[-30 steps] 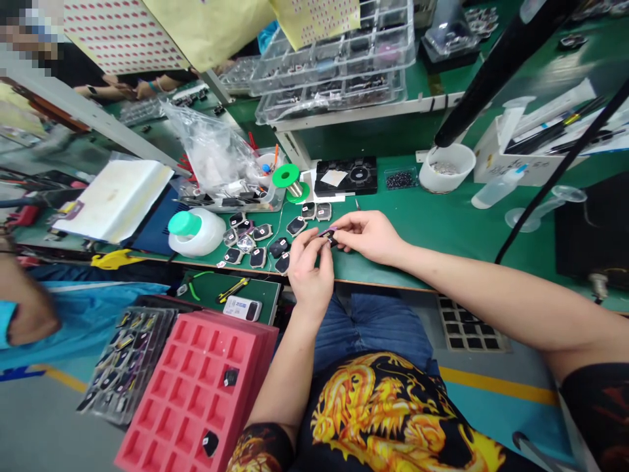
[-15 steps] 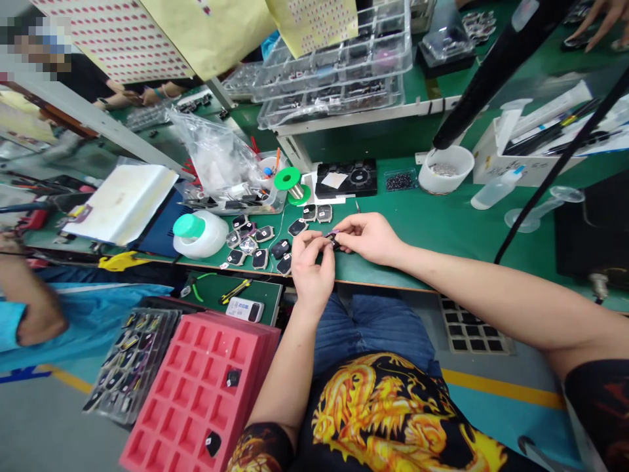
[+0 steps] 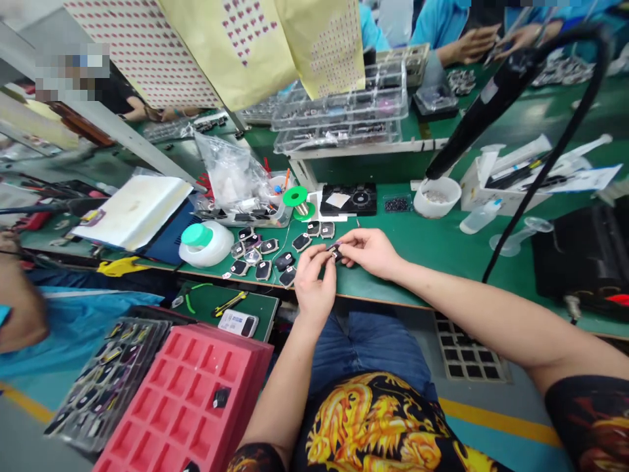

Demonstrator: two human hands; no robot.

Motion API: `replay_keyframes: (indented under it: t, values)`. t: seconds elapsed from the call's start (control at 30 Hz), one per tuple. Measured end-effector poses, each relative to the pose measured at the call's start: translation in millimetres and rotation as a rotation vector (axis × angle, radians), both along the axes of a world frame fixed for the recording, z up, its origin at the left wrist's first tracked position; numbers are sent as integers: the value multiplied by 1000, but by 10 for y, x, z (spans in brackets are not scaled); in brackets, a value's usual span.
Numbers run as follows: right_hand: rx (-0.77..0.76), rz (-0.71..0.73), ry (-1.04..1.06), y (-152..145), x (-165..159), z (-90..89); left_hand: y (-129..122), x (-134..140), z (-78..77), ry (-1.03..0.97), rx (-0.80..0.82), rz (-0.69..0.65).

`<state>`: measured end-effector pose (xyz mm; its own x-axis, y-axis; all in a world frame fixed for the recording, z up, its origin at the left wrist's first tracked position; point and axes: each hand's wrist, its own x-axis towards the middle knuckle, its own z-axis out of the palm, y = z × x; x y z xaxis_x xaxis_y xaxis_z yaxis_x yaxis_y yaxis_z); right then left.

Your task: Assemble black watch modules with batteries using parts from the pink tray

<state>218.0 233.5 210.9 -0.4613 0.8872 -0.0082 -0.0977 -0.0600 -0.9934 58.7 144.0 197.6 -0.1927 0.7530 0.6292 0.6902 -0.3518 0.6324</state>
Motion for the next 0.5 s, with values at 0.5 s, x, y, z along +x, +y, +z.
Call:
replay_keyframes:
  t: [0.5]
  values:
    - [30, -67, -99, 29, 11, -111, 144, 197, -160, 228, -98, 167]
